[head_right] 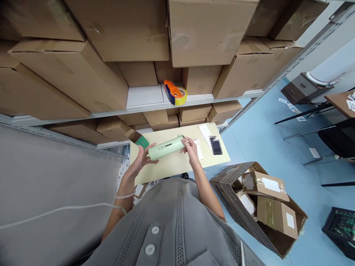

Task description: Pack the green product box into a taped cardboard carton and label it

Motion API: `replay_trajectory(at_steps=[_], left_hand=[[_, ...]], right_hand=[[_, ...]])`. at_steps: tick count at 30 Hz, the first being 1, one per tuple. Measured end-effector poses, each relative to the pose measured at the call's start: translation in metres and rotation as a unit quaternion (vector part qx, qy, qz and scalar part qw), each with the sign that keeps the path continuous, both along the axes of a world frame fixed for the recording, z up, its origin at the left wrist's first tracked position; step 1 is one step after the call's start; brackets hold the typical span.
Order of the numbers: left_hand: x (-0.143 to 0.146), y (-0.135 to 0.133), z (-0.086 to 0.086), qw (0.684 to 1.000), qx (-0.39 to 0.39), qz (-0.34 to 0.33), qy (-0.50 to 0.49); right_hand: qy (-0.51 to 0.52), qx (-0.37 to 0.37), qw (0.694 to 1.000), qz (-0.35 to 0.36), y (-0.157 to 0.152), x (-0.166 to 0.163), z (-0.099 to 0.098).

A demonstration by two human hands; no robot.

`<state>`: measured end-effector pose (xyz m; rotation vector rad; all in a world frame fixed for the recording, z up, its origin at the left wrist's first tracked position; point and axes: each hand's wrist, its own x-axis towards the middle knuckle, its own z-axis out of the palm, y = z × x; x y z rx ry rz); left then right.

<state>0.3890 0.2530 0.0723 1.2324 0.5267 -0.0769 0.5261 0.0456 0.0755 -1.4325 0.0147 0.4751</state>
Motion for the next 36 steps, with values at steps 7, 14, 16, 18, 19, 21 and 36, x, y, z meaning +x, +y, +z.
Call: replay_trajectory(at_steps=[7,14,16,18,19,21,36], left_hand=[[-0.001,-0.006,0.018,0.973,0.205,-0.036,-0.099],[0.008,-0.009,0.027,0.94,0.32,0.006,-0.117],[0.013,-0.016,0.03,0.934,0.325,0.039,-0.144],[0.02,-0.025,0.034,0.922,0.338,0.079,-0.173],[0.024,-0.03,0.037,0.917,0.339,0.095,-0.187],[0.031,-0.041,0.042,0.915,0.327,0.113,-0.206],[0.045,-0.016,0.067,0.915,0.338,0.118,-0.186]], right_hand=[[0.149,-0.03,0.988,-0.003,0.001,-0.008,-0.024],[0.241,-0.041,0.963,0.117,0.003,-0.007,-0.03],[0.288,-0.04,0.942,0.165,0.005,-0.008,-0.032],[0.334,-0.015,0.915,0.227,0.009,-0.011,-0.036],[0.352,0.007,0.9,0.256,0.011,-0.015,-0.038],[0.376,0.054,0.874,0.302,0.015,-0.023,-0.041],[0.191,0.059,0.853,0.481,0.013,-0.034,-0.023]])
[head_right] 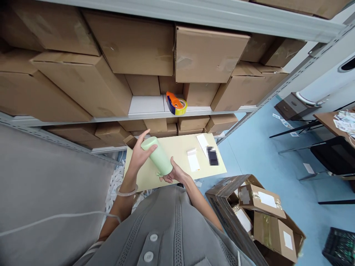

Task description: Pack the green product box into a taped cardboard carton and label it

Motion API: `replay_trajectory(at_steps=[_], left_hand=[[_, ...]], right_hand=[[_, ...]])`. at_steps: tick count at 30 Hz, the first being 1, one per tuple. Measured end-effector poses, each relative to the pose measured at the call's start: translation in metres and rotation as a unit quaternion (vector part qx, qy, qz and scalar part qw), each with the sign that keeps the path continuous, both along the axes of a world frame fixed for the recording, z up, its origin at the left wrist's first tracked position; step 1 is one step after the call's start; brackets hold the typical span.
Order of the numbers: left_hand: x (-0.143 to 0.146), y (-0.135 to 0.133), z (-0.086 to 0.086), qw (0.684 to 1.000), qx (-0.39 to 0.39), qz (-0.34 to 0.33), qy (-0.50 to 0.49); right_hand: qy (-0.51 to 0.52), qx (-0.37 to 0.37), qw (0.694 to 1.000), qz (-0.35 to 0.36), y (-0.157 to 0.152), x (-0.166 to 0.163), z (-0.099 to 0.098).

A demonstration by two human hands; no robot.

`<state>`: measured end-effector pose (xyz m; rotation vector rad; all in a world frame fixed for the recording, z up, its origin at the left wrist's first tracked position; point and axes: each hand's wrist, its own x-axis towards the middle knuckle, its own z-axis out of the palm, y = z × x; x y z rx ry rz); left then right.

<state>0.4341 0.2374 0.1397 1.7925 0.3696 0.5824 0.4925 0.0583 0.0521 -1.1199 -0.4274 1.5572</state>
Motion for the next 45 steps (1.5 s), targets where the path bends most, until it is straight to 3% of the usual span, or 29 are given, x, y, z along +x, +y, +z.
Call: replay_trajectory(at_steps=[3,7,10,12,16,21,24,27,31,34,37,41,45], left_hand=[[-0.006,0.016,-0.007,1.0,-0.016,-0.001,0.008],[-0.012,0.031,-0.028,0.995,-0.091,0.03,0.041],[-0.013,0.031,-0.049,0.982,-0.162,0.059,0.074],[-0.013,0.026,-0.063,0.965,-0.238,0.059,0.094],[-0.013,0.009,-0.081,0.912,-0.395,0.012,0.111],[-0.02,-0.013,-0.09,0.861,-0.488,-0.062,0.128],[-0.026,-0.017,-0.092,0.841,-0.516,-0.069,0.151],[-0.033,-0.013,-0.095,0.831,-0.527,-0.034,0.176],[-0.038,-0.003,-0.107,0.832,-0.528,-0.004,0.172],[-0.04,-0.004,-0.117,0.82,-0.542,-0.039,0.18],[-0.041,-0.017,-0.124,0.798,-0.561,-0.074,0.209],[-0.046,-0.041,-0.13,0.77,-0.567,-0.137,0.258],[-0.052,-0.063,-0.133,0.767,-0.556,-0.153,0.279]], right_hand=[[-0.059,0.001,0.998,-0.014,-0.012,0.004,0.0],[-0.096,0.002,0.994,-0.052,-0.029,0.014,0.007],[-0.123,0.008,0.992,-0.012,-0.037,0.023,0.02],[-0.144,0.023,0.989,0.012,-0.039,0.027,0.031],[-0.172,0.103,0.98,-0.008,-0.035,0.026,0.048],[-0.196,0.114,0.974,-0.031,-0.021,0.016,0.062],[-0.204,0.12,0.972,-0.017,-0.017,0.012,0.068],[-0.232,0.097,0.968,-0.004,-0.018,0.011,0.07],[-0.326,0.029,0.94,-0.096,-0.022,0.008,0.069],[-0.407,0.018,0.889,-0.208,-0.021,0.003,0.067],[-0.447,0.056,0.852,-0.265,-0.019,-0.002,0.066],[-0.457,0.064,0.846,-0.268,-0.025,-0.003,0.063],[-0.434,0.045,0.851,-0.293,-0.04,0.001,0.054]])
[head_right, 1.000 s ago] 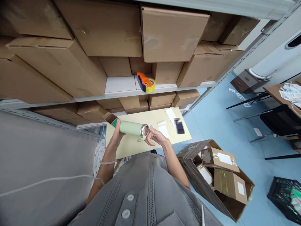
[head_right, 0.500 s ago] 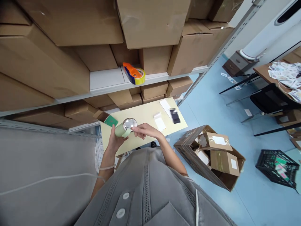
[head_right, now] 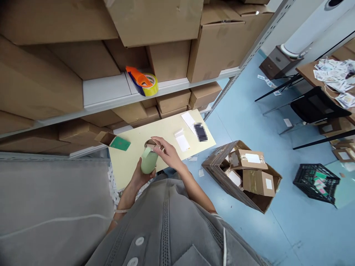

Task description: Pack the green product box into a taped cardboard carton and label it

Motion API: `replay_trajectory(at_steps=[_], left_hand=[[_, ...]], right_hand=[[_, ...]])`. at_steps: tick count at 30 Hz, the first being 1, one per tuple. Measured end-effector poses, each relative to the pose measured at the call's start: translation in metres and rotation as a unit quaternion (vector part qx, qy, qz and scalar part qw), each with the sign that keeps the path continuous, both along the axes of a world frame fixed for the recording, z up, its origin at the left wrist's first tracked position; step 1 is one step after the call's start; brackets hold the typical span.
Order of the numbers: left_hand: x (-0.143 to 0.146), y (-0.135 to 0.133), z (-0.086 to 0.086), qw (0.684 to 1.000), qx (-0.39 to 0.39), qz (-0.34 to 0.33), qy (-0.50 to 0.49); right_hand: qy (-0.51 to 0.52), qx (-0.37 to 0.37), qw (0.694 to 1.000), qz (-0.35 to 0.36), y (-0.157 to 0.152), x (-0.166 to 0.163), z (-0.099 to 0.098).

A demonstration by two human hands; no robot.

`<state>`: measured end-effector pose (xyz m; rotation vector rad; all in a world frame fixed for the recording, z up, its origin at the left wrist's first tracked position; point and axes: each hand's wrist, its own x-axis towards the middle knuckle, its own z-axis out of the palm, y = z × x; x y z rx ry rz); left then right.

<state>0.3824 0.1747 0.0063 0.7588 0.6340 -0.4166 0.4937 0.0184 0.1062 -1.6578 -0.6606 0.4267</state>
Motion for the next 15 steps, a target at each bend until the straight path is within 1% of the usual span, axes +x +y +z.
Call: replay_trajectory(at_steps=[4,6,11,15], left_hand=[[0.0,-0.017,-0.001,1.0,-0.015,0.007,0.014],[0.004,-0.025,-0.003,1.0,-0.009,0.005,0.016],[0.021,-0.043,-0.012,0.998,0.044,-0.04,0.016],[0.032,-0.059,-0.018,0.995,0.066,-0.069,0.02]], right_hand=[[0.027,-0.001,0.999,-0.019,-0.018,0.007,-0.013],[0.042,0.007,0.999,-0.024,-0.026,0.012,-0.019],[0.08,0.029,0.996,-0.04,-0.049,0.034,-0.039],[0.105,0.01,0.993,-0.052,-0.069,0.058,-0.057]])
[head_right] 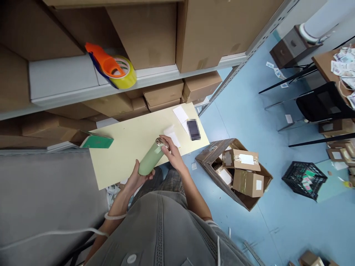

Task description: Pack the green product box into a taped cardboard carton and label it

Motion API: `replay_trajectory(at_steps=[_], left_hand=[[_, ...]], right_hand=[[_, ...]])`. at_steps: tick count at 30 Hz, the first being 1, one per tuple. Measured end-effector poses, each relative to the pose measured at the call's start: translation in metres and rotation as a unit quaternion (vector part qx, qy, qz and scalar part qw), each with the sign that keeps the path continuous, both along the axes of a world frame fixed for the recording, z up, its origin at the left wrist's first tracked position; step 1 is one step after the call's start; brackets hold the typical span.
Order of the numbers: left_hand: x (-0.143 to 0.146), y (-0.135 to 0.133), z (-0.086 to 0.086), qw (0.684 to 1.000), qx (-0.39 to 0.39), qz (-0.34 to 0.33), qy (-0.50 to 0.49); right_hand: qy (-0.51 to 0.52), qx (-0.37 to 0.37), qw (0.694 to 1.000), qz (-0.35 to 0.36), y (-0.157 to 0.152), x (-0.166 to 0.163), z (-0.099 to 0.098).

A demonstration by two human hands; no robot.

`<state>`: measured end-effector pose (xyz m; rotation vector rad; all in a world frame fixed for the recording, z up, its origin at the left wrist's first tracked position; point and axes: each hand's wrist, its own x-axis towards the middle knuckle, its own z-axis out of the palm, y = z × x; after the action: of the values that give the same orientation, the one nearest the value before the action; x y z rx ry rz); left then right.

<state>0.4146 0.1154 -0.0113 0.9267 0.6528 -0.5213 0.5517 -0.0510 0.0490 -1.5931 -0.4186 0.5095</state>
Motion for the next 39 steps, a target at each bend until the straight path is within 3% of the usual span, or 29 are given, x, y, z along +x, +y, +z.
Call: replay_trajectory(at_steps=[9,18,24,31,35,37,39], left_hand=[[0.011,-0.025,0.001,1.0,0.003,0.003,0.02],[0.026,-0.016,0.001,0.997,0.064,-0.028,0.038],[0.03,-0.002,-0.002,0.997,0.078,0.009,0.019],[0.034,0.035,0.004,0.992,0.113,0.062,-0.011],[0.031,0.073,0.009,0.967,0.242,0.064,-0.049],[0.026,0.101,0.011,0.926,0.355,0.101,-0.08],[0.018,0.136,0.013,0.86,0.481,0.138,-0.094]], right_hand=[[0.031,-0.067,0.997,-0.009,-0.014,0.025,-0.022],[0.11,-0.06,0.985,-0.116,-0.01,0.032,-0.03],[0.095,-0.062,0.984,-0.138,0.008,0.039,-0.027],[0.042,-0.06,0.988,-0.135,0.045,0.034,-0.013],[0.036,-0.04,0.985,-0.161,0.06,0.027,-0.005],[0.028,-0.035,0.983,-0.18,0.065,0.024,-0.002],[0.016,-0.032,0.98,-0.198,0.07,0.02,0.002]])
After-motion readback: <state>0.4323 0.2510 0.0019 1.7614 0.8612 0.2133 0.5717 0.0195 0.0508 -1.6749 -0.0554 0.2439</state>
